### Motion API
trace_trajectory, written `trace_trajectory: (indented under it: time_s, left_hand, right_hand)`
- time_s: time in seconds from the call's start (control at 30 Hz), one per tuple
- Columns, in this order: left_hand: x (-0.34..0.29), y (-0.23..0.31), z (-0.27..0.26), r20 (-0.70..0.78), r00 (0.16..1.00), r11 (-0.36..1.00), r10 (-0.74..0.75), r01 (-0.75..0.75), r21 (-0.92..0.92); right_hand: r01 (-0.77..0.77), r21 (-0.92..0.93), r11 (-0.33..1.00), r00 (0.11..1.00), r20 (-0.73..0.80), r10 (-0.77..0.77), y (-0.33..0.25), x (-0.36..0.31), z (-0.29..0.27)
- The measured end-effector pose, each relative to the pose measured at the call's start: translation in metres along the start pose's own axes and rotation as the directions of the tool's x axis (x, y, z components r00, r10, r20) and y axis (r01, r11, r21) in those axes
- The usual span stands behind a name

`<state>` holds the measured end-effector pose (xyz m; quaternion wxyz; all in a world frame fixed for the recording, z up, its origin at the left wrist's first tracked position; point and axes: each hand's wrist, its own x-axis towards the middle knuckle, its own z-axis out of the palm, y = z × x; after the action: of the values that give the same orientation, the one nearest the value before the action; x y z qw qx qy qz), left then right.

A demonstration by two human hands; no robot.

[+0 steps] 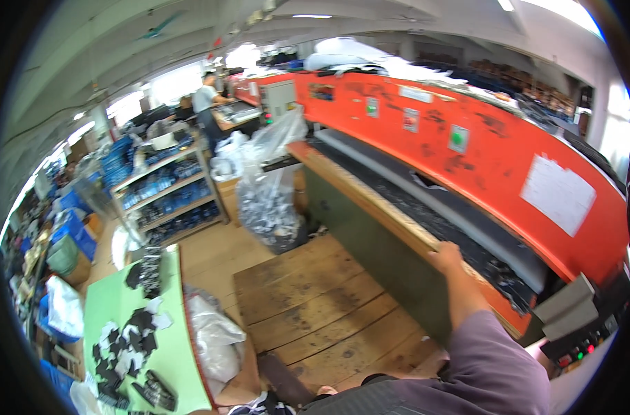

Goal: Operating an industrial cutting machine to cut shapes from large sheets of material.

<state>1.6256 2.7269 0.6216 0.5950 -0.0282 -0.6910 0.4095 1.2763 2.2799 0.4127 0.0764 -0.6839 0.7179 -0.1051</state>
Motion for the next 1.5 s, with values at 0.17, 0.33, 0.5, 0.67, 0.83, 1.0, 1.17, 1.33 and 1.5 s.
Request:
trace_trajectory:
  time_s: [0.17,0.33,0.5,0.67,0.83,1.0,1.17,1.33,1.5]
  left_hand:
    - [-0.015,-0.088,0.044,0.185,0.68,0.443,-0.709,0.635,-0.633]
    - [-0.037,-0.158,0.067,0.351,0.642,0.097,-0.681,0.555,-0.826]
    - [-0.089,-0.221,0.109,0.316,0.672,0.075,-0.67,0.485,-0.871]
    - [-0.141,-0.287,0.156,0.401,0.618,-0.013,-0.676,0.535,-0.845]
    - [-0.181,-0.374,0.2,0.517,0.67,-0.074,-0.532,0.572,-0.817]
    - [-0.217,-0.417,0.203,0.565,0.653,-0.106,-0.504,0.603,-0.791]
    - [-0.283,-0.465,0.209,0.501,0.739,-0.09,-0.451,0.52,-0.849]
    - [-0.402,-0.501,0.211,0.658,0.659,-0.182,-0.366,0.642,-0.745]
    - [-0.585,-0.506,0.281,0.783,0.239,0.299,-0.575,0.952,-0.071]
  right_hand:
    - [0.027,-0.037,0.999,0.994,-0.108,-0.031,0.021,0.004,0.021]
    - [0.057,0.032,0.998,0.947,0.316,-0.064,-0.005,0.023,-0.022]
    - [-0.01,0.37,0.929,0.982,0.178,-0.061,-0.001,0.126,-0.012]
    - [0.161,0.147,0.976,0.965,-0.23,-0.124,-0.011,0.253,0.015]
    - [-0.126,0.13,0.983,0.988,0.105,0.113,-0.052,0.32,0.005]
    - [0.004,0.061,0.998,0.999,0.032,-0.006,-0.035,0.358,0.036]
    - [0.039,-0.109,0.993,0.999,0.012,-0.038,-0.031,0.407,0.055]
    - [-0.015,-0.14,0.99,0.999,-0.041,0.01,-0.06,0.455,0.054]
    - [-0.022,-0.194,0.981,0.999,-0.05,0.012,-0.114,0.491,0.064]
